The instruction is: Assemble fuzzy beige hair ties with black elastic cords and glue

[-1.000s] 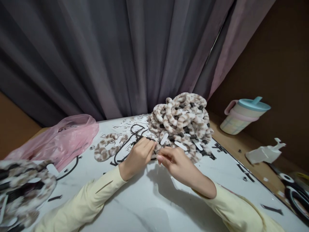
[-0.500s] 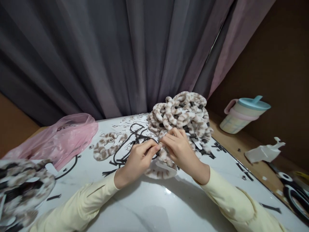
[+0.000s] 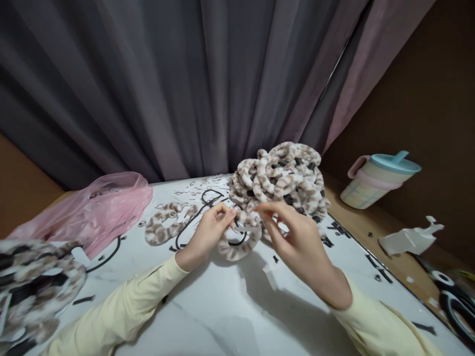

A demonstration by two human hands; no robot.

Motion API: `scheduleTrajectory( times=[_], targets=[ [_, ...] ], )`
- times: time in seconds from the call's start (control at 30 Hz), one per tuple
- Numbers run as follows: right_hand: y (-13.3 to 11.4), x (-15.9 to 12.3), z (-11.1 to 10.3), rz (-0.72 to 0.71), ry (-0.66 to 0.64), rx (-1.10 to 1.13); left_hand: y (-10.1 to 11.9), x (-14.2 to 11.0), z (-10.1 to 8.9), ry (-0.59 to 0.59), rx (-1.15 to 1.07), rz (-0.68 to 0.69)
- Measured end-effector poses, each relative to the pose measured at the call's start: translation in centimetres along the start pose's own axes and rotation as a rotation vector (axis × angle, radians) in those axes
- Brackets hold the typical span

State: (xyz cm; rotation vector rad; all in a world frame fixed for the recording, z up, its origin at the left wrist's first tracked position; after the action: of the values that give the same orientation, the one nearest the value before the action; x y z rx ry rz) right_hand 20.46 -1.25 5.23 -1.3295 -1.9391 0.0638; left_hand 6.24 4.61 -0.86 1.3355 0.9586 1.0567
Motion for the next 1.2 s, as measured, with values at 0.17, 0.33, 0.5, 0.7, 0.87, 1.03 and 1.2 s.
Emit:
scheduleTrajectory(
  times=[0.17,0.33,0.5,0.7,0.87,1.03,1.2],
  targets=[
    [-0.9,-1.6,2.9,0.077,-0.465,-0.001,-0.7,0.6,-0.3,0.003,-0.420,-0.186],
    [1.1,-1.5,6.6,0.136,-0.497,0.159,-0.9,0.6,-0.1,-0.040,-0.577,-0.279],
    [2.5,-1.7,8.5,0.213,-0.359,0.430,-0.9,0.5,0.1,-0.079,-0.646,-0.324],
    [2.4,-2.3,9.6,0.362,-0.256,0.854,-1.6,0.7,0.4,-0.122,-0.657,-0.350],
    [3.0,-1.8,9.7,0.399,-0.181,0.859,-2.2,0.4,1.3,-0.171,-0.652,-0.388],
    [4.7,-1.9,9.0,0.470,-0.052,0.739,-1.6,-0.1,1.0,-0.068,-0.485,-0.299],
    [4.5,-2.0,9.1,0.490,-0.033,0.773,-0.6,-1.0,1.5,-0.050,-0.280,-0.119]
  ],
)
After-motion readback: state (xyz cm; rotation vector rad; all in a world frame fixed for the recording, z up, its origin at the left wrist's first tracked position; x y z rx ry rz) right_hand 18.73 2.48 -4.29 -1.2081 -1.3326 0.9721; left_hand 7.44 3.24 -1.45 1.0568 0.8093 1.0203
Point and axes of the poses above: each hand's wrist, its own x-axis towards the middle knuckle, its own z-axis out of the palm, y = z × x, the point moved 5 cm from there along x, towards the middle knuckle, and after that the axes turned 8 degrees about -x, right-handed, at the moved point
